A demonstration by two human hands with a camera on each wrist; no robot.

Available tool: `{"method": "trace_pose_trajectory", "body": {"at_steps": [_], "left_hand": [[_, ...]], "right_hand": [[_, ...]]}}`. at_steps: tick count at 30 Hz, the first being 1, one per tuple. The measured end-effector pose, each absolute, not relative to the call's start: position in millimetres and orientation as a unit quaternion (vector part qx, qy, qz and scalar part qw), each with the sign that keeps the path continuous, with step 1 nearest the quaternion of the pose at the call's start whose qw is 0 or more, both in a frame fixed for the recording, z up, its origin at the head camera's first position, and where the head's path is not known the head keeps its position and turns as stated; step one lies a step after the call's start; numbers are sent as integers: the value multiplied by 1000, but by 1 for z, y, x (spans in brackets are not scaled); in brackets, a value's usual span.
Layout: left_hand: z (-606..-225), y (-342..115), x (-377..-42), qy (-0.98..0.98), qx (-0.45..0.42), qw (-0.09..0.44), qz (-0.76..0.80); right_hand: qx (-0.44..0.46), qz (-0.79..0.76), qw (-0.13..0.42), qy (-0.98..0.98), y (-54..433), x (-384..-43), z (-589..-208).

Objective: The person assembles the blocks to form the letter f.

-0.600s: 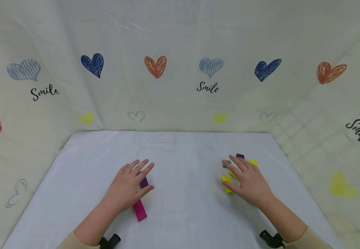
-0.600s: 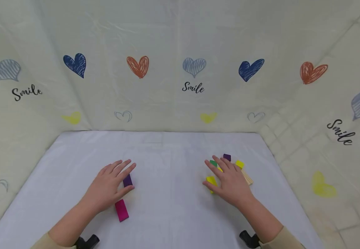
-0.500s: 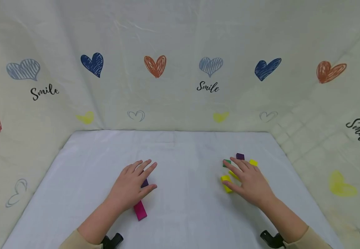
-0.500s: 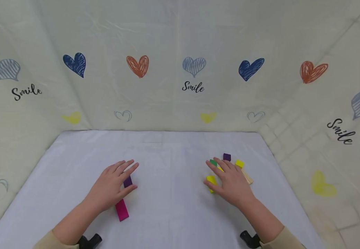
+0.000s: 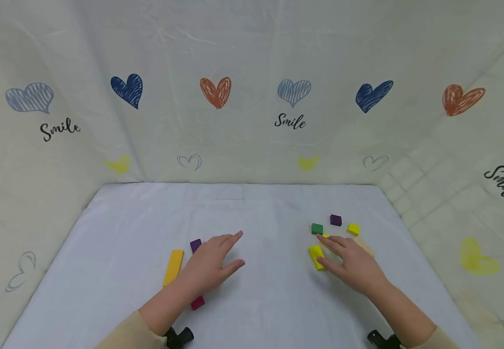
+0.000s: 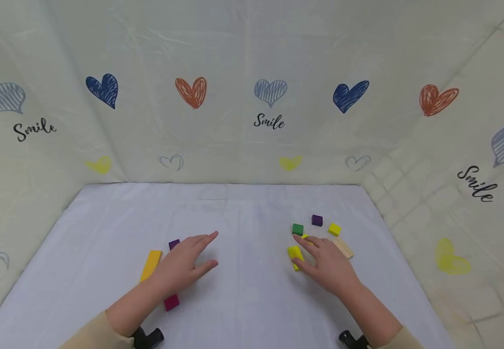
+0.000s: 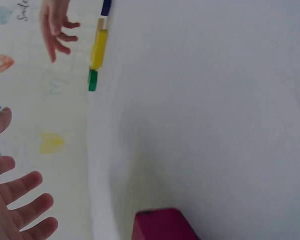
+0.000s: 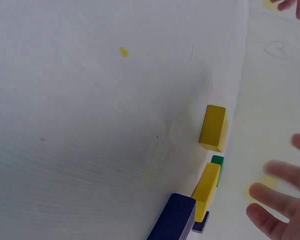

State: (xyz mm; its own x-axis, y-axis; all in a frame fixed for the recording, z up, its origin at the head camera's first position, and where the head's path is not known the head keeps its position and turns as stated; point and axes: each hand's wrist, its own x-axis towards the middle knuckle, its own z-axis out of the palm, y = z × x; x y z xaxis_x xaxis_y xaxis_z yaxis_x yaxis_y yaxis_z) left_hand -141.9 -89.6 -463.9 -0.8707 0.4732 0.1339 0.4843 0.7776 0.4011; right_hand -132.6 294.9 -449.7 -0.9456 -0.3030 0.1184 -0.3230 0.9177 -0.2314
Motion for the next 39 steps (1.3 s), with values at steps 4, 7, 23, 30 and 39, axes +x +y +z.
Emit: {"method": "trace_pose_trajectory", "body": {"at_steps": [4,7,23,30,39], "left_hand": [[-465,-73,-145,-931,-245,-43,-267],[-468,-59,-149,-920,-235,-77,-303],[-492,29,-174,-881,-170,-185,-400],[-500,61,-180,-891,-164,-194,-376],[-498,89,-180,-911,-163,-186,-330]], "right_hand": [[138,139,7,-981,297,-132,-450],[126,153,-20,-980,297,-134,-449],[48,220,-142,-964,293,-153,-455],[31,233,-161,-959,291,-158,-460],[23,237,-170,-956,288,-160,-464]]}}
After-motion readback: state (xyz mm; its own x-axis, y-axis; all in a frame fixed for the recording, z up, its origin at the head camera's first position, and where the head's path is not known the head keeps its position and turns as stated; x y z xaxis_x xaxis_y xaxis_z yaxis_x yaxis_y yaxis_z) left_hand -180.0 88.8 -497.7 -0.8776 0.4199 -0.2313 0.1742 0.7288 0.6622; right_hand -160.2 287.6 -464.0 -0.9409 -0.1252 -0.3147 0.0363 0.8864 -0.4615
